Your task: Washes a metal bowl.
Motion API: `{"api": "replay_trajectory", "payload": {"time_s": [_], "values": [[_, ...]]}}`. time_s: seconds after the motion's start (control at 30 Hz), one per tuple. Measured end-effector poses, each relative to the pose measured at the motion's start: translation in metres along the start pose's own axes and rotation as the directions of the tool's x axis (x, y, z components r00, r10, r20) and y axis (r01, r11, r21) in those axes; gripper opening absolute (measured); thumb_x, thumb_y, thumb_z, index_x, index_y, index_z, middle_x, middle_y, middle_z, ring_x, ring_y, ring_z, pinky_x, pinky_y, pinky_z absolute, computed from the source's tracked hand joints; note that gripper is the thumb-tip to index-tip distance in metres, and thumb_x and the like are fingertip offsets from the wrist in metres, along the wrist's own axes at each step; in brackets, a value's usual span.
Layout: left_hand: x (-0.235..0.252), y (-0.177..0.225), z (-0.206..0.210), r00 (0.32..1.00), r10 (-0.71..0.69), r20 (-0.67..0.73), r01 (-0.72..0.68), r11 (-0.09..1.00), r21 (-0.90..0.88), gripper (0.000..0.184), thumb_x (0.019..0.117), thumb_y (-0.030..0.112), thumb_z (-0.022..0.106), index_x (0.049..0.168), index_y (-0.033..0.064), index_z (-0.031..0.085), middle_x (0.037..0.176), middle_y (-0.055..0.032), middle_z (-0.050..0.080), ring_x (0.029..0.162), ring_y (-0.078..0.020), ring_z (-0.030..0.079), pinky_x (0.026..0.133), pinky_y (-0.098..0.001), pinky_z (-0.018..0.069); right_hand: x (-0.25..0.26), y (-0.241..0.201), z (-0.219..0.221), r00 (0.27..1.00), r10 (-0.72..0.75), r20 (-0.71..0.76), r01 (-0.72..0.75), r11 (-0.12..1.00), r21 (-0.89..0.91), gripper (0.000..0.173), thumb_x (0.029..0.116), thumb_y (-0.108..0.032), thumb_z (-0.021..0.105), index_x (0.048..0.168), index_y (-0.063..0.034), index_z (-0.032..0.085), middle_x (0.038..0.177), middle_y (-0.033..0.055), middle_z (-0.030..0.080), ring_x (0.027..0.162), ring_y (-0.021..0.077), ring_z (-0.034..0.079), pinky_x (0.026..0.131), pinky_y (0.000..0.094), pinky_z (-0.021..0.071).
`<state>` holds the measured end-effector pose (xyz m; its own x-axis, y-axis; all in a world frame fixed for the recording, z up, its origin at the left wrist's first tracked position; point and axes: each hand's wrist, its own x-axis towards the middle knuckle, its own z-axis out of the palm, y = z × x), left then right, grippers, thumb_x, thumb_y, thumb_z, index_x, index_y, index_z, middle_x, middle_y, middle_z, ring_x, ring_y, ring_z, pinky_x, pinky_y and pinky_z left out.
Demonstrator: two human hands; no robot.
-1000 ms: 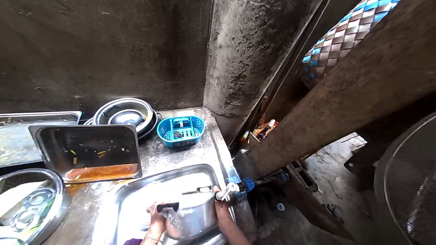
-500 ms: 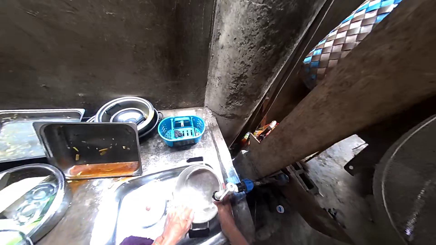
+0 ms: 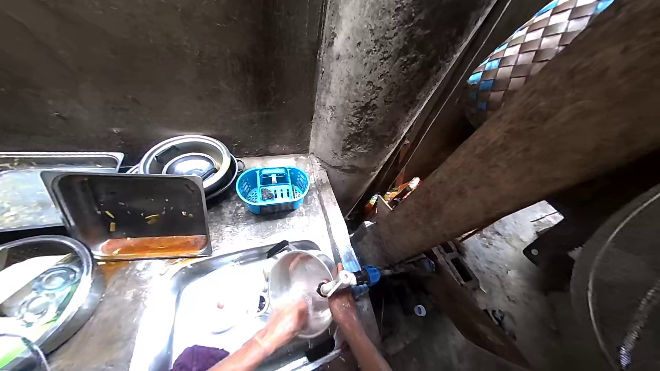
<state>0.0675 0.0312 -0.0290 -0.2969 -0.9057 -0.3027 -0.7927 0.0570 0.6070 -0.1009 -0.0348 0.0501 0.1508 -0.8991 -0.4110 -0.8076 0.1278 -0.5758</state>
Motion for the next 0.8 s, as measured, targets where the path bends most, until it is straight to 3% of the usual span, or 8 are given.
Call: {"api": "replay_trajectory", "payload": {"time_s": [0.07, 0.13, 0.23, 0.33, 0.53, 0.7, 0.77, 0.8], "values": [[-0.012, -0.036, -0.01, 0.993, 0.078, -0.085, -0.055, 0.968, 0.245, 0.037, 0.1039, 0.026, 0.047, 0.121, 0.0028, 0.071, 0.14, -0.0179, 0.061, 0.142, -0.039, 0.046, 0.121, -0.0573, 0.0272, -0.006, -0.003, -0.006, 0.996, 0.038, 0.078, -0.032, 0.997, -0.066, 0.073, 0.1037, -0.041, 0.053, 0.161, -0.0039, 0.029, 0.159, 0.0218, 0.04, 0.148, 0.0327, 0.04, 0.121, 0.0478, 0.0345], [-0.024, -0.049, -0.026, 0.961, 0.112, -0.253, -0.032, 0.954, 0.298, 0.042, 0.0985, 0.018, 0.053, 0.134, -0.0029, 0.062, 0.158, -0.0209, 0.042, 0.151, -0.0407, 0.032, 0.121, -0.0544, 0.0301, -0.013, -0.008, -0.011, 0.991, 0.081, 0.109, -0.076, 0.996, -0.043, 0.079, 0.1001, -0.049, 0.059, 0.16, -0.0051, 0.031, 0.155, 0.022, 0.046, 0.144, 0.0337, 0.045, 0.118, 0.0508, 0.038], [-0.041, -0.041, -0.039, 0.864, -0.164, -0.477, 0.209, 0.977, 0.044, 0.071, 0.0931, 0.011, 0.057, 0.157, -0.0053, 0.031, 0.163, -0.0262, 0.029, 0.149, -0.0409, 0.035, 0.117, -0.0496, 0.0383, -0.012, -0.011, -0.014, 0.977, 0.137, 0.162, -0.135, 0.991, -0.018, 0.075, 0.1009, -0.048, 0.059, 0.156, -0.0012, 0.036, 0.149, 0.0245, 0.051, 0.14, 0.0351, 0.05, 0.115, 0.0518, 0.0399], [-0.048, -0.007, -0.062, 0.9, -0.398, -0.178, 0.317, 0.878, -0.359, 0.081, 0.0953, 0.003, 0.059, 0.161, -0.0045, 0.013, 0.165, -0.0265, 0.024, 0.15, -0.0371, 0.033, 0.122, -0.0454, 0.0298, -0.01, -0.011, -0.021, 0.958, 0.168, 0.234, -0.171, 0.985, -0.009, 0.071, 0.1025, -0.045, 0.058, 0.153, 0.0001, 0.038, 0.147, 0.0259, 0.052, 0.139, 0.0359, 0.05, 0.115, 0.0517, 0.0402], [-0.023, -0.011, -0.052, 0.808, -0.572, -0.142, 0.477, 0.776, -0.412, 0.036, 0.1085, 0.02, 0.048, 0.132, -0.003, 0.062, 0.128, -0.0244, 0.065, 0.122, -0.0384, 0.062, 0.108, -0.052, 0.0446, -0.003, -0.009, -0.035, 0.931, 0.183, 0.315, -0.167, 0.983, -0.079, 0.061, 0.1005, -0.05, 0.058, 0.14, -0.0042, 0.056, 0.138, 0.0228, 0.06, 0.132, 0.036, 0.056, 0.109, 0.0568, 0.0438], [-0.032, 0.074, -0.161, 0.792, -0.606, 0.076, 0.601, 0.75, -0.276, 0.044, 0.1103, 0.029, 0.046, 0.133, -0.0073, 0.057, 0.139, -0.0278, 0.056, 0.134, -0.0388, 0.052, 0.113, -0.0498, 0.0376, -0.003, -0.002, -0.037, 0.884, 0.24, 0.401, -0.276, 0.961, 0.033, 0.062, 0.0997, -0.053, 0.059, 0.145, -0.0112, 0.052, 0.128, 0.0233, 0.063, 0.11, 0.036, 0.065, 0.091, 0.055, 0.0528], [-0.04, 0.072, -0.152, 0.887, -0.41, -0.212, 0.394, 0.912, -0.117, 0.053, 0.1102, 0.037, 0.043, 0.119, -0.0117, 0.064, 0.119, -0.0316, 0.065, 0.116, -0.0413, 0.063, 0.103, -0.0456, 0.0473, -0.006, -0.001, -0.038, 0.863, 0.242, 0.445, -0.319, 0.942, 0.107, 0.057, 0.1014, -0.05, 0.058, 0.145, -0.0138, 0.051, 0.122, 0.0217, 0.064, 0.099, 0.0338, 0.067, 0.082, 0.0521, 0.0554], [-0.036, 0.053, -0.122, 0.817, -0.184, -0.546, 0.218, 0.976, -0.003, 0.055, 0.1079, 0.037, 0.046, 0.098, -0.0112, 0.071, 0.093, -0.0299, 0.07, 0.089, -0.0405, 0.07, 0.084, -0.0435, 0.0555, -0.006, 0.001, -0.039, 0.858, 0.25, 0.449, -0.342, 0.93, 0.135, 0.055, 0.1023, -0.05, 0.056, 0.144, -0.0135, 0.053, 0.119, 0.0205, 0.065, 0.094, 0.0314, 0.067, 0.078, 0.0496, 0.0558]]}}
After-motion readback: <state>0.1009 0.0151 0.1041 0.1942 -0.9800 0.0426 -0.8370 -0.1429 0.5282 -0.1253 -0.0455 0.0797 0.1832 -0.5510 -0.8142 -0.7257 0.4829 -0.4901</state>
